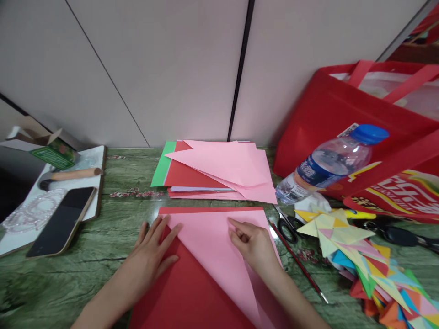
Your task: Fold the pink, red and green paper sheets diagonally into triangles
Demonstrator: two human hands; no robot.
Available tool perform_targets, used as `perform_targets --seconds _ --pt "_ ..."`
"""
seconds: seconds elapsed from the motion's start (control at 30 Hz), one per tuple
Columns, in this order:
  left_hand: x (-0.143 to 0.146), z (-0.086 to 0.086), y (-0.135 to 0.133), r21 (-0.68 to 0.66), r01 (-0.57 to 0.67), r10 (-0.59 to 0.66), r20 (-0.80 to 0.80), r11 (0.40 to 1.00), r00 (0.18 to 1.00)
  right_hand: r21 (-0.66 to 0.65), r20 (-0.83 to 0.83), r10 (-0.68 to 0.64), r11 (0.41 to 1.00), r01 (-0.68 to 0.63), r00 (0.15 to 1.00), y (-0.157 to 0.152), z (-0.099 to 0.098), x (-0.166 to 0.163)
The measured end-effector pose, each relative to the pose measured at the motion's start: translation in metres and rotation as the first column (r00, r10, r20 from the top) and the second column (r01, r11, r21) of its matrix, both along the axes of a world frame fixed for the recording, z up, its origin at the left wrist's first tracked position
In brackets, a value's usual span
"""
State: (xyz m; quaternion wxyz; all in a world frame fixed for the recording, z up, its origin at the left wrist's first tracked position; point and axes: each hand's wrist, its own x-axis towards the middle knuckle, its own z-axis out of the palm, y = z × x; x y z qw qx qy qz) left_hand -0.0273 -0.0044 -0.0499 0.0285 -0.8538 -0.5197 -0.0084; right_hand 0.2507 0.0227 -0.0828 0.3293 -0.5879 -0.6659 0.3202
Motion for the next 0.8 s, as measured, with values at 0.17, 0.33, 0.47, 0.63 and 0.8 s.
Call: perform_targets --seconds 0.17,0.33,0.47,0.63,0.8 --pt "0.0002 0.0040 0.0007 -0.049 -0.007 0.008 0.007 0.999 1.000 0.011 -0.007 -0.010 1.000 0.010 1.000 0.0000 0.0006 0.0001" --pt "-0.0004 0.0051 0.0002 -0.053 -0.019 0.022 0.050 0.998 0.999 0.060 0.000 -0.012 0.998 0.012 1.000 0.0000 0.0010 0.0000" --pt "-0.0020 0.0026 0.0005 -0.013 -0.019 0.020 0.064 1.000 0.998 0.071 0.005 0.024 0.997 -0.024 1.000 0.0004 0.0013 0.0004" --pt "-0.0027 0.0029 0.0017 -0.005 -0.007 0.007 0.037 1.000 0.999 0.064 0.019 0.017 0.998 -0.018 1.000 -0.0001 0.0026 0.0003" --pt "-0.0026 0.0035 0.0024 0.002 0.002 -0.002 0.025 1.000 1.000 0.054 0.000 0.007 0.999 -0.007 1.000 0.0005 0.0033 -0.0012"
